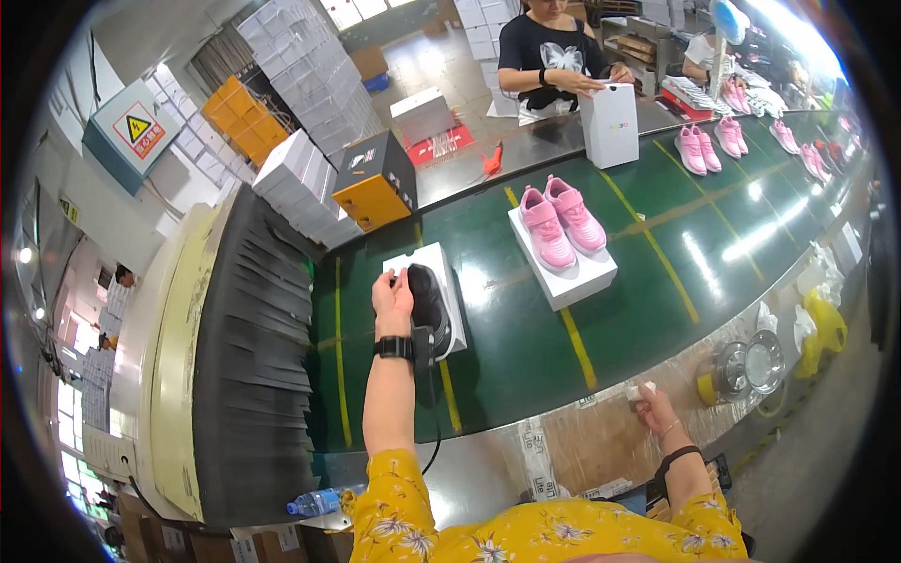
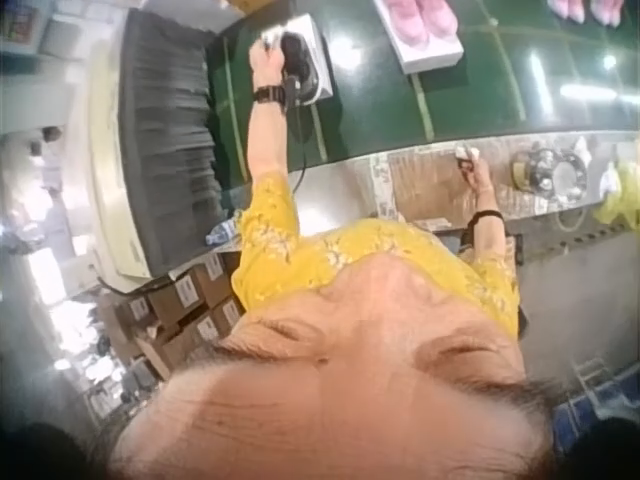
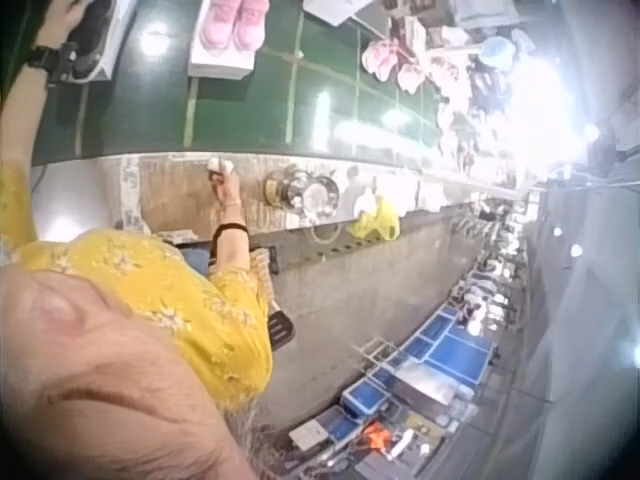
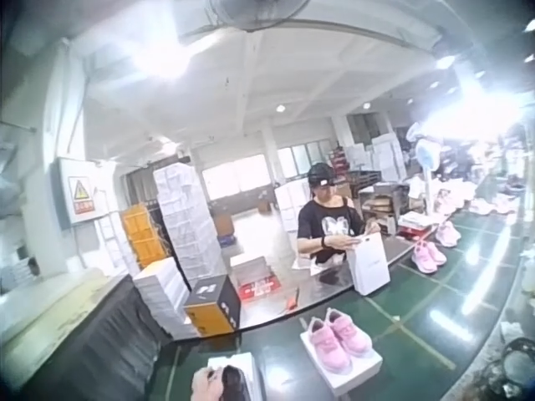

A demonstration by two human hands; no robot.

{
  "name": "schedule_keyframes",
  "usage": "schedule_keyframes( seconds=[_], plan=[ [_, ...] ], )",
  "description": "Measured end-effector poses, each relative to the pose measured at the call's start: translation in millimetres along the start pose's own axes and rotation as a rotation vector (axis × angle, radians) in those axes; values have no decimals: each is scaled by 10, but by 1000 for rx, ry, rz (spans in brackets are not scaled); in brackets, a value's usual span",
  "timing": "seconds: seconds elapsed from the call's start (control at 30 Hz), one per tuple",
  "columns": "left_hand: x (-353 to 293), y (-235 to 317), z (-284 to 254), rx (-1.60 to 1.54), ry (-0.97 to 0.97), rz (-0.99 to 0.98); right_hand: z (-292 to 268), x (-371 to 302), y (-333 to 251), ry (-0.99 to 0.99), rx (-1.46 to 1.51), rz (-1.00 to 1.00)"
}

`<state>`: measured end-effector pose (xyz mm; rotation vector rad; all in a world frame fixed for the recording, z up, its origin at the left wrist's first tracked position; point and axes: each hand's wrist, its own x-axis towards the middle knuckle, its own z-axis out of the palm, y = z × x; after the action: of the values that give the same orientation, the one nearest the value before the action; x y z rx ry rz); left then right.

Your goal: Clean and inspect shoe outsoles at a manufacturing line conveyor.

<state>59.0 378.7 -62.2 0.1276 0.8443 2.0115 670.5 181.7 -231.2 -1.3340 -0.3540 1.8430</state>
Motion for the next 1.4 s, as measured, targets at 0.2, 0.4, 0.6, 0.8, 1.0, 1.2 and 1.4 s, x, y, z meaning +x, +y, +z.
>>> schedule_keyframes(
  seconds=[0.2, 0.4, 0.6, 0.8, 1.0, 1.2, 1.4],
  plan=[
    [-409, -294, -120, 632, 102, 482, -71, -40, -50, 50, 14, -16],
    [-742, -133, -894, 1631, 380, 837, -139, 1, -10, 80, 7, 11],
    [-720, -82, -1171, 1554, 224, 465, -142, 4, 7, 100, 5, 16],
    [-394, -223, -1012, 1523, 123, 700, -119, -157, -82, 114, 17, 7],
    [-204, 8, -1403, 1409, -5, 699, -33, -75, -49, 77, 9, 32],
    [-730, -211, -742, 1634, 168, 1062, -223, -50, -38, 94, 15, 5],
    [-845, -970, 319, 1650, -483, 1065, -209, -27, -111, 90, 1, 57]
  ],
)
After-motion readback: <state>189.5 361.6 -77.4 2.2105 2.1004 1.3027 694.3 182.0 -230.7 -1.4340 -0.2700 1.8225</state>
